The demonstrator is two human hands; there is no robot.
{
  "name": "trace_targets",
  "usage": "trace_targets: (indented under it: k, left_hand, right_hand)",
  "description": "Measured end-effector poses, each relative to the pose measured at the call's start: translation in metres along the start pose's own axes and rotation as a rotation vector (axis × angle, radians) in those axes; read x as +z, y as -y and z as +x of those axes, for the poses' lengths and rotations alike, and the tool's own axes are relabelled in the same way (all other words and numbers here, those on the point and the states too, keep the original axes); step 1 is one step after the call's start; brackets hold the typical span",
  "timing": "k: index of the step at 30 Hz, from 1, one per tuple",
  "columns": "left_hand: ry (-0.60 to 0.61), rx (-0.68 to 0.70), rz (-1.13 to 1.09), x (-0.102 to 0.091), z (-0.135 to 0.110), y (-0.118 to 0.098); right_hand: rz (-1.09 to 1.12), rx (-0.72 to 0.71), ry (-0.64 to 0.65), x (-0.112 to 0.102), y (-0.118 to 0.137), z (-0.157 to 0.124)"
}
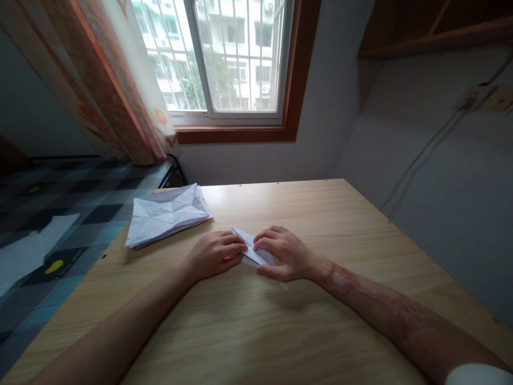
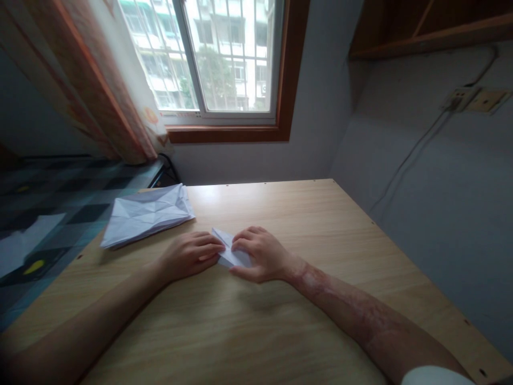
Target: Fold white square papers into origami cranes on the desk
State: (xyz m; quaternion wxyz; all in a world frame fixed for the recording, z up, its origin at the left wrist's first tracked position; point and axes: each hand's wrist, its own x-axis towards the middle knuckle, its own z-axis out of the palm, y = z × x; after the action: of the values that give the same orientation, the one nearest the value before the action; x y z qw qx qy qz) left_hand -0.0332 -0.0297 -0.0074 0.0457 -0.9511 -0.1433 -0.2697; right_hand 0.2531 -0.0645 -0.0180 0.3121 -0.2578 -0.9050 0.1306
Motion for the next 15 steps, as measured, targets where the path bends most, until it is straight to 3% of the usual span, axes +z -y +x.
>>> trace_targets:
  k: [8,15]
  left_hand:
    - [0.035,-0.018,-0.045,-0.0019,0.004,-0.004]
    - [0.057,-0.162,-0.229,0.0033,0.0081,-0.0091]
  right_hand:
    - [-0.023,-0.024,-0.012,0.0016,0.0024,0.0001]
    - [-0.01,0.031,-0.048,0.0094,-0.0053,-0.0011]
